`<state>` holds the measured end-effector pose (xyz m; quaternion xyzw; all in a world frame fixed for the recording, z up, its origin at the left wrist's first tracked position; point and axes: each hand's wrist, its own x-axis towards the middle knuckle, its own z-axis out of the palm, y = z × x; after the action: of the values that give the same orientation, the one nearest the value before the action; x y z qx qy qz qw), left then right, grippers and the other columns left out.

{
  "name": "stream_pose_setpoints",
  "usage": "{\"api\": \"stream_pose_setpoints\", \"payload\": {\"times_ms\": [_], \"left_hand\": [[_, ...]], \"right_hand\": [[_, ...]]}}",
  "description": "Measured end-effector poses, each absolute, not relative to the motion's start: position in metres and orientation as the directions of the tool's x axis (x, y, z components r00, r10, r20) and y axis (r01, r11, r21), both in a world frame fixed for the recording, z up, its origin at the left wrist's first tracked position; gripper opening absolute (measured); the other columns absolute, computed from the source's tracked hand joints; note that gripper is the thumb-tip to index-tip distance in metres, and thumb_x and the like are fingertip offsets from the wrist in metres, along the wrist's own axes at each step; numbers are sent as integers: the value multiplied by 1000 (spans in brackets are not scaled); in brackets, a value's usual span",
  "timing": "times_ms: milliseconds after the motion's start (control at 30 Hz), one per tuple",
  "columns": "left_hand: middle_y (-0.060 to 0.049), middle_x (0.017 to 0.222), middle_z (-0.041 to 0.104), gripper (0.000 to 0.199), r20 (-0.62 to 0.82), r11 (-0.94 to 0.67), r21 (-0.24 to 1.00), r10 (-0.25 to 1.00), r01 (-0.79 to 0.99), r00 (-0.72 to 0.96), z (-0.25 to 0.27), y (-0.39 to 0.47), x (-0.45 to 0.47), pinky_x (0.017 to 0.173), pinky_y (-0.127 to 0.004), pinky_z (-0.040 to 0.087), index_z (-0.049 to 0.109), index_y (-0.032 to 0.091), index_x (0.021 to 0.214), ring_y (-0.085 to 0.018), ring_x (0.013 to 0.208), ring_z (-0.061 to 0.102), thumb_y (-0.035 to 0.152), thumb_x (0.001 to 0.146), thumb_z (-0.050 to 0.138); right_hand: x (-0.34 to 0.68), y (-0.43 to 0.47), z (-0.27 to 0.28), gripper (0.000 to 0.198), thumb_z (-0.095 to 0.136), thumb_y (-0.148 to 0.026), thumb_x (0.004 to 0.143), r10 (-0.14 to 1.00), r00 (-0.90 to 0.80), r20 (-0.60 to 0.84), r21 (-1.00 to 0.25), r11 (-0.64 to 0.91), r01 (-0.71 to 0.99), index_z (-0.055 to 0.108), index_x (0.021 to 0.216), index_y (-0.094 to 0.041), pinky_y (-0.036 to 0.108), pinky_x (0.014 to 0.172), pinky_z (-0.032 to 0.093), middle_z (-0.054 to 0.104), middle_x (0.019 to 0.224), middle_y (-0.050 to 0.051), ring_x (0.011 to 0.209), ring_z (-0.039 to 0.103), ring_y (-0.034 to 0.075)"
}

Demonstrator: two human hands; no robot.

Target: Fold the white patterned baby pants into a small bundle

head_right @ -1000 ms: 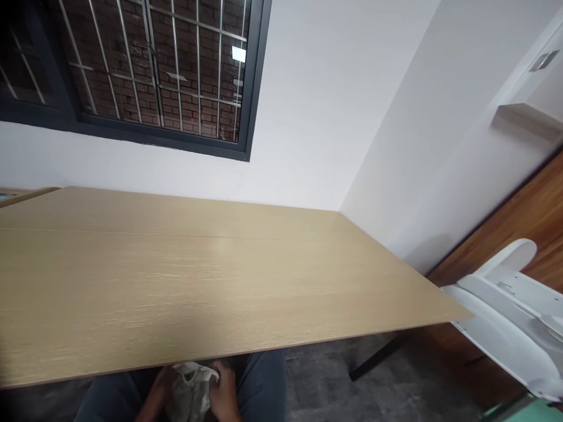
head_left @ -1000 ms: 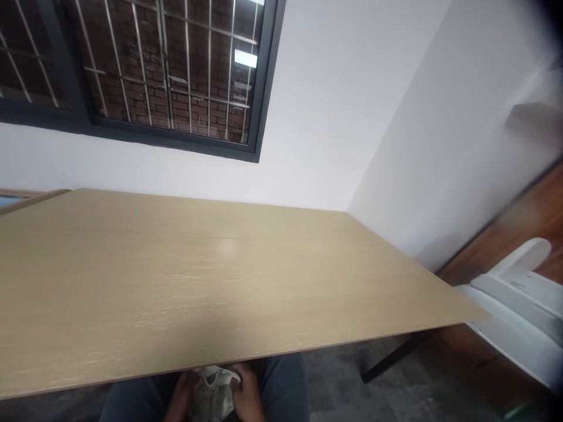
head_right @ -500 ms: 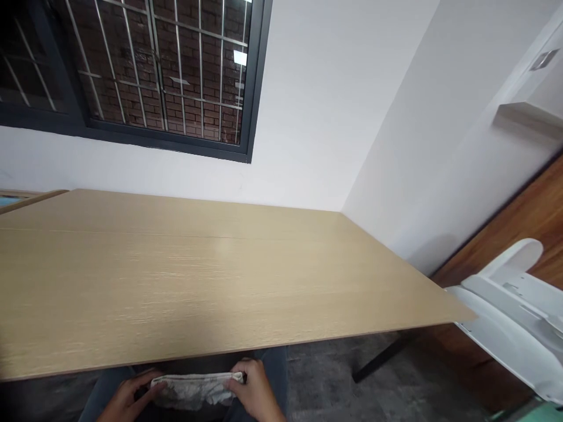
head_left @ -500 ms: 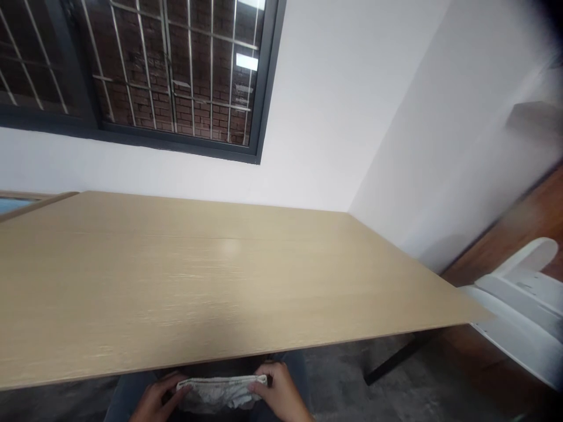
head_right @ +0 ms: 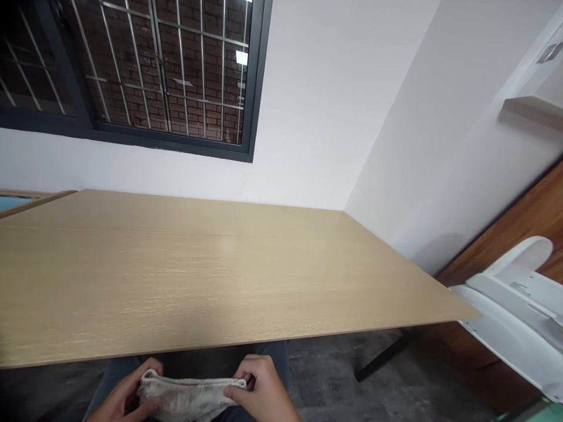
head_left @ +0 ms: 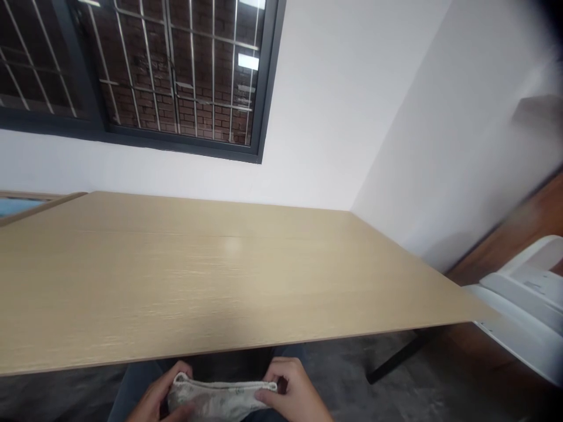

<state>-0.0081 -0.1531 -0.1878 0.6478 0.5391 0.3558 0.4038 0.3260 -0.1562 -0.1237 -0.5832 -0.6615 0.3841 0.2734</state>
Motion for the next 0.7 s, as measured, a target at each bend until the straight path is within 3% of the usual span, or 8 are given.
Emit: {"api": "stream_pose_setpoints", "payload": {"times_ms": [67,133,300,433,567,700], "left_hand": [[0,75,71,45,29,-100,893,986,439,166,-187,-147,-2,67,-23,55,73,23,82,-20,72,66,69,79,73],[0,70,70,44,39,-113,888,984,446,172,-187,-143,0,63,-23,53,73,22,75,-19,68,66,66,81,72],[-3,93,82,34,76,-220,862,947,456,313,-172,-144,-10,78,-25,59,83,30,92,-24,88,75,60,90,66],[0,107,83,29,190,-342,787,926,514,325,-146,-146,-25,88,-27,62,83,38,104,-25,100,77,57,90,67],[1,112,82,28,251,-382,743,920,550,300,-95,-132,-36,94,-26,60,82,38,108,-24,103,77,54,93,65],[0,124,77,32,232,-378,749,919,544,319,-16,-93,-35,103,-28,54,78,34,117,-25,118,70,52,97,60]], "right_hand": [[324,-161,-127,23,91,-27,64,986,-134,-103,-827,-10,562,69,66,-19,27,74,41,63,79,1,84,59,20],[323,-167,-129,28,94,-29,59,988,-109,-111,-835,-33,549,68,67,-20,27,75,43,63,82,1,86,59,20],[325,-186,-116,26,87,-46,72,958,-262,-113,-904,10,427,77,84,-24,28,74,48,68,91,5,83,63,21],[331,-190,-83,26,78,-51,82,939,-344,-8,-917,130,377,80,95,-28,30,79,51,72,103,8,90,67,23],[337,-166,-36,19,79,-44,83,929,-347,129,-854,282,437,80,82,-25,30,75,49,71,81,5,79,65,20],[343,-114,10,28,80,-45,83,931,-264,251,-847,343,406,76,73,-20,27,61,42,67,71,3,67,57,16]]}}
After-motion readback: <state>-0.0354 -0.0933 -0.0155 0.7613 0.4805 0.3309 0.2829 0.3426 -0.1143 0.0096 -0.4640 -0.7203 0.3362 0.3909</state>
